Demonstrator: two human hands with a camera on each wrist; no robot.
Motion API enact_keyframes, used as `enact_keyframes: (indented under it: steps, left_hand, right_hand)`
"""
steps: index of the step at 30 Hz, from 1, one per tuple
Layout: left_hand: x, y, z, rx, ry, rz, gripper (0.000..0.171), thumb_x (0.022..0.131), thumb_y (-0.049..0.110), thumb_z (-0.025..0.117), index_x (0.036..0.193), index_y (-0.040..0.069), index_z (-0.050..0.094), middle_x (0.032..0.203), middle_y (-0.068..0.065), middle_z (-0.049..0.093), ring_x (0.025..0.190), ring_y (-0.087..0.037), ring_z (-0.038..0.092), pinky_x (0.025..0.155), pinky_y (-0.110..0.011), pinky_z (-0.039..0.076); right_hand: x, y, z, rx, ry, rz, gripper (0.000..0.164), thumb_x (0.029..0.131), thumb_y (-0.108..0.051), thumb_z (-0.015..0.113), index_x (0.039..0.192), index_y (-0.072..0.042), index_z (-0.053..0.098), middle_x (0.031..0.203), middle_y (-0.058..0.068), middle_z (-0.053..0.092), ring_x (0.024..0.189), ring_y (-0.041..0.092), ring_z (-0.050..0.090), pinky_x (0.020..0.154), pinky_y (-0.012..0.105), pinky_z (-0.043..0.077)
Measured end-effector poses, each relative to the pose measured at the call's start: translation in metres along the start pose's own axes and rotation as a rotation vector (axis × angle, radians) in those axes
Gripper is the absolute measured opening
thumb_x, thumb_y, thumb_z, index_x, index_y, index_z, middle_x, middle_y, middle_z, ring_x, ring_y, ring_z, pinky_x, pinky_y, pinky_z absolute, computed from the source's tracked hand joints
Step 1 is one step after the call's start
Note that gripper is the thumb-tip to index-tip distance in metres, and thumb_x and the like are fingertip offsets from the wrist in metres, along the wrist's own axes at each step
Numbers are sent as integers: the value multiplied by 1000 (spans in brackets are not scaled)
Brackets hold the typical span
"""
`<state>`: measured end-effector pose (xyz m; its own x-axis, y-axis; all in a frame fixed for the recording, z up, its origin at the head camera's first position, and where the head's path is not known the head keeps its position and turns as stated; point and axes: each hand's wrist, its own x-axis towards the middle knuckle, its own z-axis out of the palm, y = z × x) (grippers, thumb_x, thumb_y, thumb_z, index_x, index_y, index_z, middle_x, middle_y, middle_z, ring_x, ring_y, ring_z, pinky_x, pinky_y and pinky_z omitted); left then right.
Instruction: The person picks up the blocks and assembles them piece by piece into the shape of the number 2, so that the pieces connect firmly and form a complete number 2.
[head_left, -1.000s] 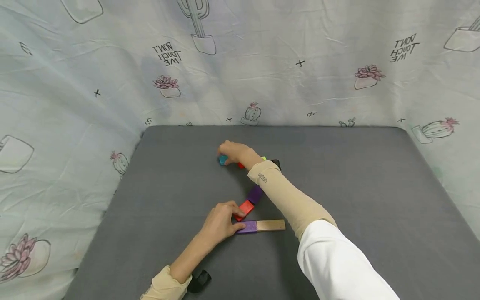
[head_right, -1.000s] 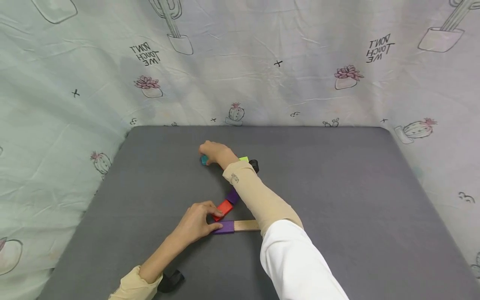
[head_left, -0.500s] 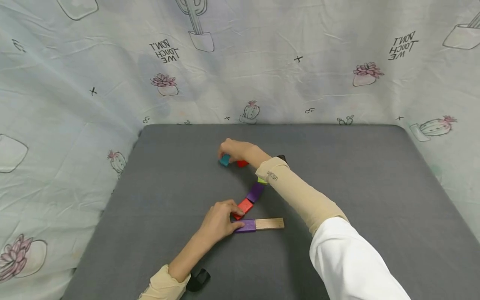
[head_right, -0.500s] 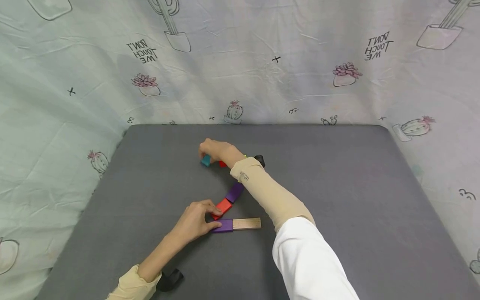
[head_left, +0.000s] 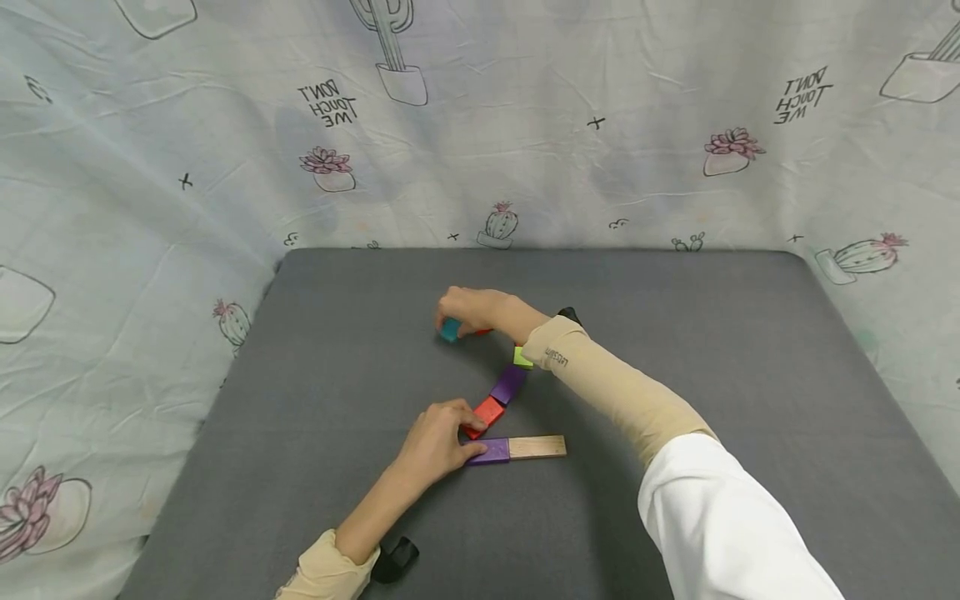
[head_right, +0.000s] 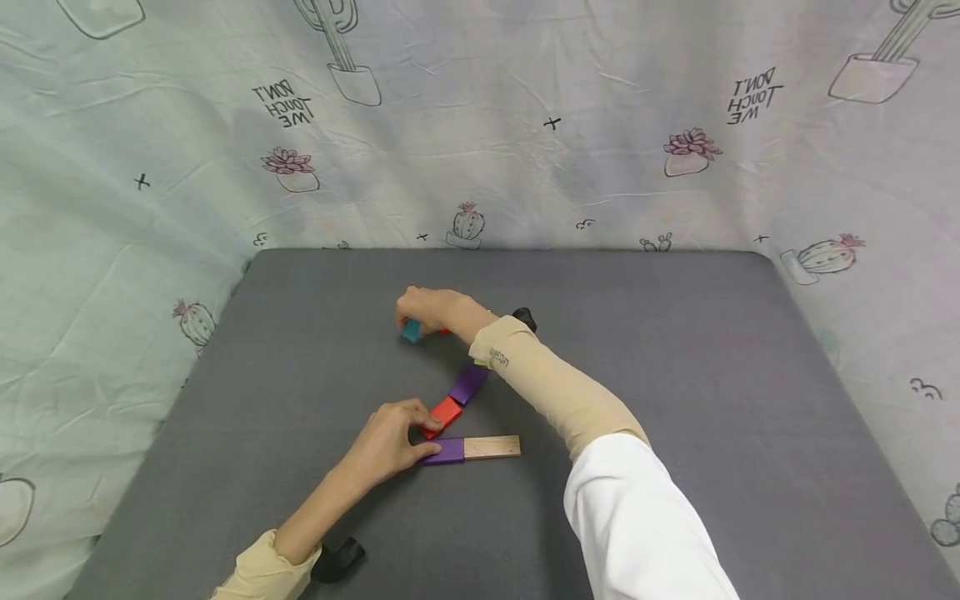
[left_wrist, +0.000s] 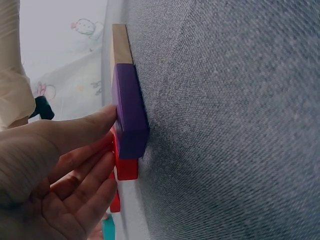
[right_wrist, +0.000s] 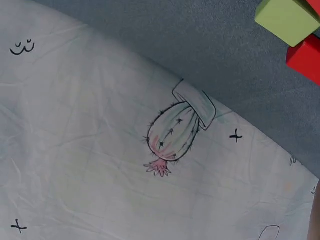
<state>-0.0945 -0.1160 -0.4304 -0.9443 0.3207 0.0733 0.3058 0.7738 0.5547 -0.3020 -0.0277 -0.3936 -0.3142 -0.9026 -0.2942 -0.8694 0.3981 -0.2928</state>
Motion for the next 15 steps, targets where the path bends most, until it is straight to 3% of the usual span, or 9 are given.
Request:
enact_keyframes:
  steps: [15]
  left_hand:
    - [2, 3, -5, -13, -8, -3, 24, 64, 14, 90, 83, 9, 76, 80, 4, 65, 74, -15, 65, 66, -33, 52]
  right_hand:
    - [-4, 5, 2, 1, -44, 60, 37, 83, -4, 74, 120, -8, 66, 124, 6, 62, 115, 20, 57, 91, 30, 47]
